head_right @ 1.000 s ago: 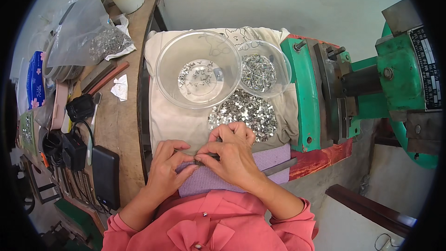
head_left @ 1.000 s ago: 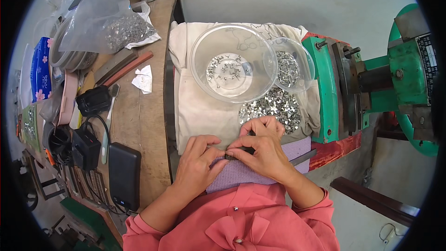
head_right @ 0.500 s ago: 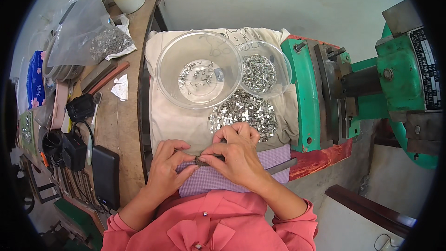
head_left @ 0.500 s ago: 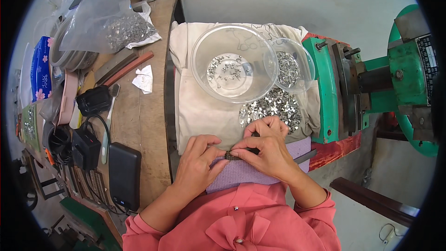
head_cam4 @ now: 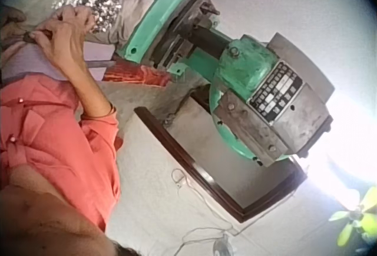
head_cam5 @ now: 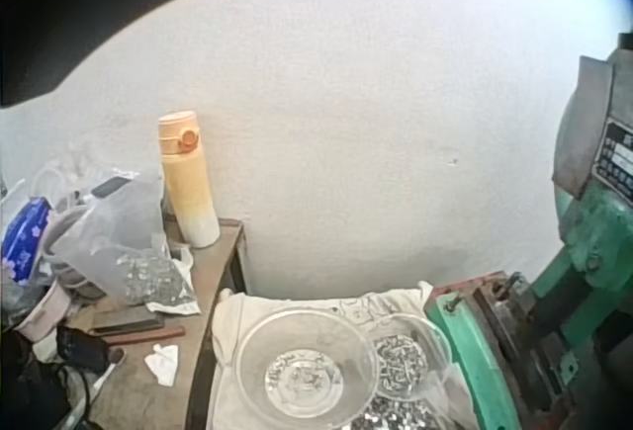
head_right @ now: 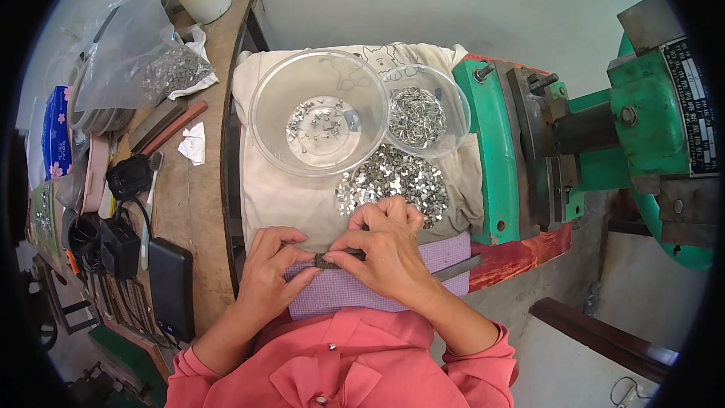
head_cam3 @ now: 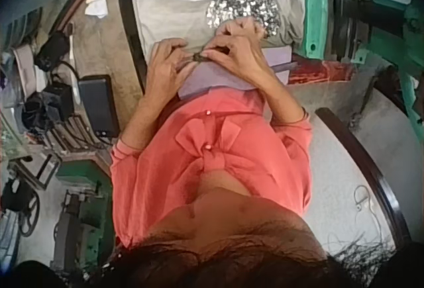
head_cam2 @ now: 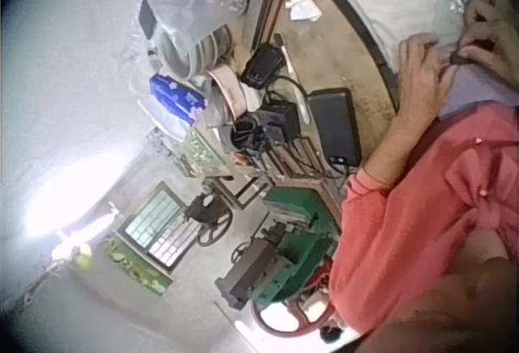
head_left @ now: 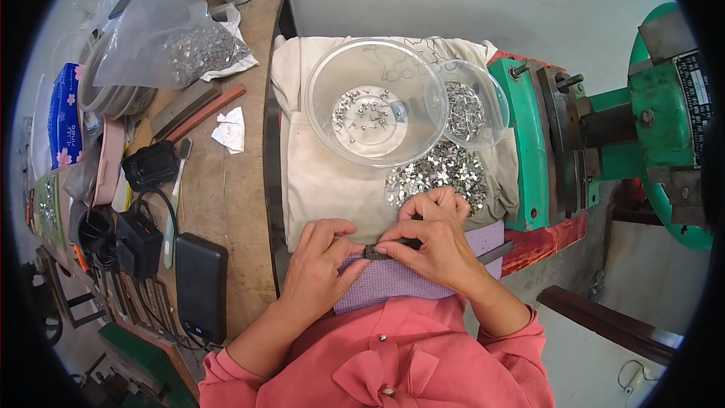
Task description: The person picks small silver metal pieces from a clear plastic container and places them into a long metal strip with slots. They then insert the strip into a green press machine and operate the lever to press the parts. The person repeats this process of loading and pressing multiple times.
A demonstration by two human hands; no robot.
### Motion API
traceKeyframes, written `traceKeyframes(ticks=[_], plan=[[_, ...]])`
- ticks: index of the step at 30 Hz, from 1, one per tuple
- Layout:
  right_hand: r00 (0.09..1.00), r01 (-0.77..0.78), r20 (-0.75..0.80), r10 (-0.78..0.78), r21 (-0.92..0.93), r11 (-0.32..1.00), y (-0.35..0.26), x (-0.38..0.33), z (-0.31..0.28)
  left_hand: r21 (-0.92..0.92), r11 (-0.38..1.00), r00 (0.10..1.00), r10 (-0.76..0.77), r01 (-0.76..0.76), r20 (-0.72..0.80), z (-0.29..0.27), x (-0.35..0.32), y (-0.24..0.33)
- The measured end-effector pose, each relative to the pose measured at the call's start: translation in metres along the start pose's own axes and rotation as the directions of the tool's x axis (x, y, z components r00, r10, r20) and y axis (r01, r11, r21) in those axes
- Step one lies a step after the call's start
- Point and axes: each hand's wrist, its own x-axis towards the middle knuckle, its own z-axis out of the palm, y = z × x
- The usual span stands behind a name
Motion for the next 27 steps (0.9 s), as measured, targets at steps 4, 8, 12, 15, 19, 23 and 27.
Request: traceKeyframes(ticks=[4,8,12,15,19,23,27], plan=[[1.000,0.009,-0.021,-0.010,-0.026,1.000,0.004,-0.006,-0.006,0.005,1.000,1.000,0.002,-0.002,0.004,-0.001,0.000,0.001],[1.000,-0.015,-0.017,0.014,-0.003,1.000,0.002,-0.005,-0.008,0.000,1.000,1.000,0.011,-0.011,-0.002,0.000,0.000,-0.001],[0.999,-0.009,-0.032,0.009,-0.024,1.000,0.004,-0.005,-0.004,0.003,1.000,1.000,0.007,-0.007,0.000,0.000,0.000,0.000],[0.999,-0.019,-0.041,0.017,-0.044,0.999,0.005,-0.009,-0.010,0.000,1.000,1.000,0.002,-0.002,0.000,0.000,0.000,0.001],[0.999,-0.026,-0.041,0.024,-0.044,0.999,0.006,-0.009,-0.010,-0.001,1.000,1.000,-0.007,0.007,0.004,-0.001,0.001,0.001],[0.997,-0.030,-0.069,0.028,-0.029,0.999,0.005,-0.008,-0.004,0.005,1.000,1.000,0.001,-0.001,0.003,-0.001,0.001,0.002],[0.998,-0.031,-0.061,0.028,-0.052,0.998,0.006,-0.009,-0.008,0.006,1.000,1.000,0.001,-0.001,0.002,-0.001,0.001,0.001]])
